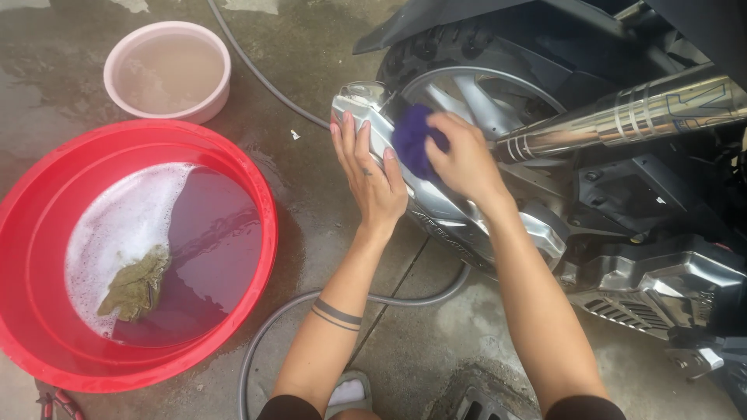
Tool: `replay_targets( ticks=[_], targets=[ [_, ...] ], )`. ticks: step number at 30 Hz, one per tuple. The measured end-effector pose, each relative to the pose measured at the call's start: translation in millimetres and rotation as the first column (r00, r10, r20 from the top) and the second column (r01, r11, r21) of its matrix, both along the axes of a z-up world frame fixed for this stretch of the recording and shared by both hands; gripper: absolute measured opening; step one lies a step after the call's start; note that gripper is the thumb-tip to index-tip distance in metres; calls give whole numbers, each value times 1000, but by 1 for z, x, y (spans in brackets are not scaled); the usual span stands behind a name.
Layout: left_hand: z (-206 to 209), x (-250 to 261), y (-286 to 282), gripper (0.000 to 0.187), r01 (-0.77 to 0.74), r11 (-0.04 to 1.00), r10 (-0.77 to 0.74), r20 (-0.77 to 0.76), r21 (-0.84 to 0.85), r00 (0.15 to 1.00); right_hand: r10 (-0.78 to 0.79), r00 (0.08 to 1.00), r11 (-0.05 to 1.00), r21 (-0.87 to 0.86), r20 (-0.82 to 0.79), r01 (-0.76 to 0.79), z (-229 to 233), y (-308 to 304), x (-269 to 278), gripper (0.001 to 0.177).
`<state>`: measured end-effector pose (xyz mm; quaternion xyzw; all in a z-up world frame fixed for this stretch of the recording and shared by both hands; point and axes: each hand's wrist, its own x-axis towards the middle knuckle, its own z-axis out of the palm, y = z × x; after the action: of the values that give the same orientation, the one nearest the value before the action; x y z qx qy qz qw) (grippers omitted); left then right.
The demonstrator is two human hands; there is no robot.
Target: Cleaning and detailing a motorcycle using a cloth and adjusting parts with a screwdriver
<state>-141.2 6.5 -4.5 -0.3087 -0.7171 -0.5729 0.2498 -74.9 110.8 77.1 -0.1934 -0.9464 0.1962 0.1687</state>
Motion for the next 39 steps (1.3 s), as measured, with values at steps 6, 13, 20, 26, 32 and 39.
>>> replay_targets(
  ticks=[6,13,20,26,32,39],
  targets=[
    [3,-2,-6,46,69,998,-69,21,-13,997,126,967,992,9,-222,-127,8,-8,-55,18],
    [11,7,-19,50,108,987,-104,39,-117,994,-244,969,967,78,34,241,11,-33,94,18],
    [24,87,-39,91,887,454,-888,-37,85,458,20,875,914,-345,-484,-212,-10,-69,138,20],
    [18,71,-28,58,409,894,-428,-77,-181,901,54,929,994,-66,-366,-83,-19,-60,162,49],
    [31,147,22,78,383,865,-465,-233,-324,854,-320,778,905,67,-540,420,-85,-28,221,42],
    [-2,162,57,22,152,892,-424,-672,-425,607,-473,703,879,-232,-531,417,-107,-23,253,46]
  ],
)
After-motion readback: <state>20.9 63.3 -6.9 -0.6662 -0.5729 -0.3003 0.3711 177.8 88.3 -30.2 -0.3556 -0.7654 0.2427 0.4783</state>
